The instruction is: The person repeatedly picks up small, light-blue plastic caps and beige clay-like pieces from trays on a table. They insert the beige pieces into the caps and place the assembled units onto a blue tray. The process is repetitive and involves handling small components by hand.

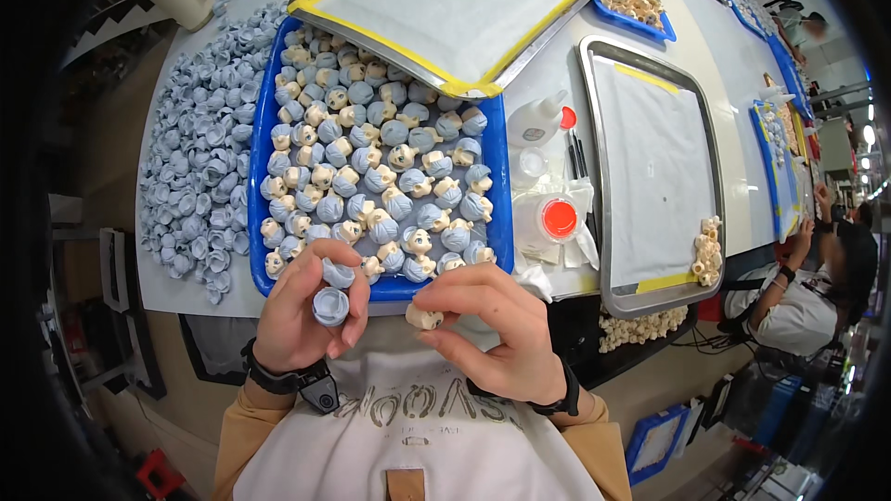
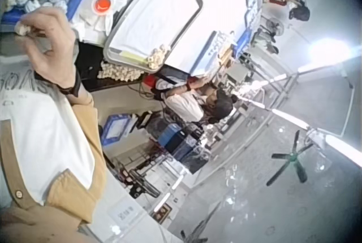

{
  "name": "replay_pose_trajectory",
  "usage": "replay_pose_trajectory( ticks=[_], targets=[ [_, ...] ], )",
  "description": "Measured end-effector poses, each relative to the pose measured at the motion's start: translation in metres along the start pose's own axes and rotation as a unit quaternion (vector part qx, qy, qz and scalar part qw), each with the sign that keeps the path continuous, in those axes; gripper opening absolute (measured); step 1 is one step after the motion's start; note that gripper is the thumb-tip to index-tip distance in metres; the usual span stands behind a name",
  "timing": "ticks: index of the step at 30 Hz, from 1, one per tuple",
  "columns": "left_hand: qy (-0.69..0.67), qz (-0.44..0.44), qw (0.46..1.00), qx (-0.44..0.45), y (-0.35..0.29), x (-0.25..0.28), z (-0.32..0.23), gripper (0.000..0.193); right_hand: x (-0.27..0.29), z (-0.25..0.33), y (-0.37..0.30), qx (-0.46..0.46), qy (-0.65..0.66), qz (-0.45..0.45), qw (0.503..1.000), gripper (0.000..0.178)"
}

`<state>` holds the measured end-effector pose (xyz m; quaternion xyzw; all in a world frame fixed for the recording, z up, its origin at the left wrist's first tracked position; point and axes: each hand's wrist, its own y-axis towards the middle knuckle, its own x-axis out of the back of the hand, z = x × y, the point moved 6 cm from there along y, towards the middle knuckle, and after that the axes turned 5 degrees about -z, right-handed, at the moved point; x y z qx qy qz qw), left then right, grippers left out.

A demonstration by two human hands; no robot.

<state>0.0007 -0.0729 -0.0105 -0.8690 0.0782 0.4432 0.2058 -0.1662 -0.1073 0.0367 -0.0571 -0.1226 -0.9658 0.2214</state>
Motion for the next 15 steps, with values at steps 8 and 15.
replay_pose_trajectory(
  ticks=[8, 15],
  targets=[
    [0.016, 0.006, 1.0, 0.014, 0.0, -0.003, 0.002, 0.041, -0.012, 0.023, 0.005, 0.117, -0.001, 0.021, 0.993, 0.036],
    [0.039, -0.008, 0.999, -0.001, -0.001, -0.002, 0.002, 0.043, -0.023, 0.026, 0.009, 0.159, -0.02, 0.027, 0.987, 0.036]
  ],
)
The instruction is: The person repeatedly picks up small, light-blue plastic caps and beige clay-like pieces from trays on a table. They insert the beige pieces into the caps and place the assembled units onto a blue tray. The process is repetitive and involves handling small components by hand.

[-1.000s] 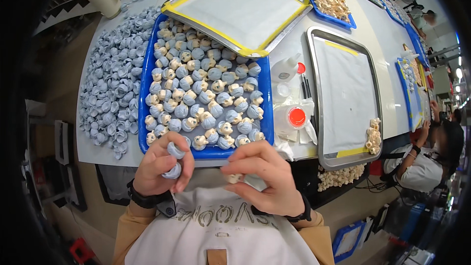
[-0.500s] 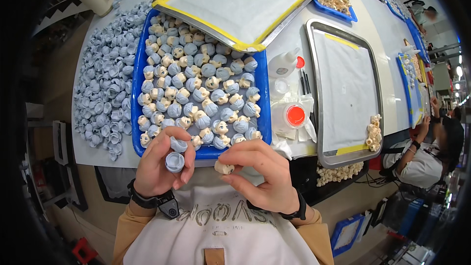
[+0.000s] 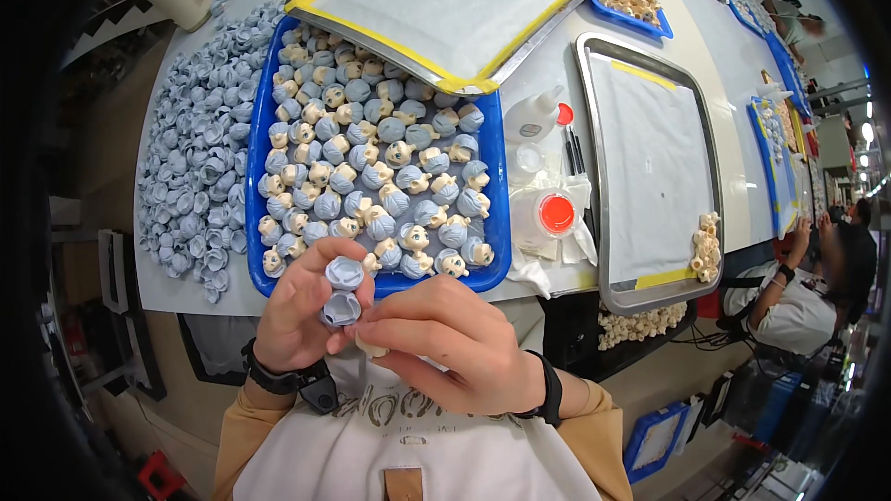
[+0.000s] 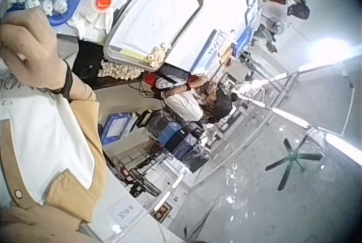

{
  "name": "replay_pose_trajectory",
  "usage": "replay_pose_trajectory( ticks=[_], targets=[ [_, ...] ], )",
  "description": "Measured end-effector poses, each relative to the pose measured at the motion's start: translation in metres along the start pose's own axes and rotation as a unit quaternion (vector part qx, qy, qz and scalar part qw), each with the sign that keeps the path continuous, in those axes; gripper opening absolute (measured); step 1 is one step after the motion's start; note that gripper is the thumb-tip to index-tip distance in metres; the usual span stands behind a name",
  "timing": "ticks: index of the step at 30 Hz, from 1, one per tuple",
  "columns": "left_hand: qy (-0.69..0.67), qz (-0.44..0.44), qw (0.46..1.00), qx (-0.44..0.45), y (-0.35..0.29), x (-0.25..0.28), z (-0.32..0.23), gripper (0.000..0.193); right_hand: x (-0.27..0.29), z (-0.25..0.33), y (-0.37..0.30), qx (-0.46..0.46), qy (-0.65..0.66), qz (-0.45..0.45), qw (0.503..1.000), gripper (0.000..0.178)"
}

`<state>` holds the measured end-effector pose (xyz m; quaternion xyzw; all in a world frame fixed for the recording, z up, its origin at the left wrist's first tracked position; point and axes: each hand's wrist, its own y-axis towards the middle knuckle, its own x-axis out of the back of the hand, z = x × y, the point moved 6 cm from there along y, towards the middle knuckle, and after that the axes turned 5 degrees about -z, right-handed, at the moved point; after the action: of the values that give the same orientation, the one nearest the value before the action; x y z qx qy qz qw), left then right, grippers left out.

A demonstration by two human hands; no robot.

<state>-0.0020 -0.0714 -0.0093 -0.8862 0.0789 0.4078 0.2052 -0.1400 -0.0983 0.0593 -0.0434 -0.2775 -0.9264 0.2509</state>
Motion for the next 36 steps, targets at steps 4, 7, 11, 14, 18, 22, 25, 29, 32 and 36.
replay_pose_trajectory(
  ticks=[4, 7, 11, 14, 18, 22, 25, 29, 32, 36],
  targets=[
    [-0.039, 0.031, 0.998, 0.027, 0.001, -0.002, 0.002, 0.045, 0.0, 0.0, 0.001, 0.011, -0.023, 0.007, 1.0, 0.037],
    [-0.063, 0.036, 0.996, 0.042, 0.002, -0.002, 0.003, 0.044, -0.001, -0.001, 0.001, 0.016, -0.042, 0.013, 0.999, 0.038],
    [-0.066, 0.001, 0.997, 0.043, 0.003, -0.003, 0.003, 0.043, -0.001, -0.002, -0.001, 0.017, -0.057, -0.008, 0.998, 0.038],
    [-0.089, -0.006, 0.995, 0.038, 0.004, -0.003, 0.004, 0.042, 0.004, -0.001, 0.001, 0.015, -0.055, -0.028, 0.998, 0.039],
    [-0.08, -0.015, 0.996, 0.03, 0.003, -0.002, 0.002, 0.042, 0.007, -0.001, 0.001, 0.007, -0.044, -0.05, 0.998, 0.041],
    [-0.054, -0.032, 0.998, 0.027, 0.002, -0.002, 0.001, 0.041, 0.007, -0.001, 0.002, 0.004, -0.053, -0.043, 0.998, 0.04],
    [-0.045, -0.035, 0.998, 0.022, 0.002, -0.001, 0.001, 0.04, 0.006, -0.001, 0.003, 0.012, -0.056, -0.046, 0.997, 0.04],
    [-0.039, -0.049, 0.998, 0.015, 0.004, -0.004, -0.001, 0.037, 0.005, -0.002, 0.002, 0.012, -0.063, -0.052, 0.997, 0.039],
    [-0.031, -0.041, 0.999, 0.011, 0.002, 0.001, -0.001, 0.036, 0.011, 0.004, 0.003, 0.008, -0.057, -0.053, 0.997, 0.041],
    [0.042, -0.053, 0.996, -0.057, -0.003, 0.001, -0.011, 0.04, 0.073, 0.016, -0.006, -0.006, -0.232, -0.192, 0.954, 0.04]
  ],
)
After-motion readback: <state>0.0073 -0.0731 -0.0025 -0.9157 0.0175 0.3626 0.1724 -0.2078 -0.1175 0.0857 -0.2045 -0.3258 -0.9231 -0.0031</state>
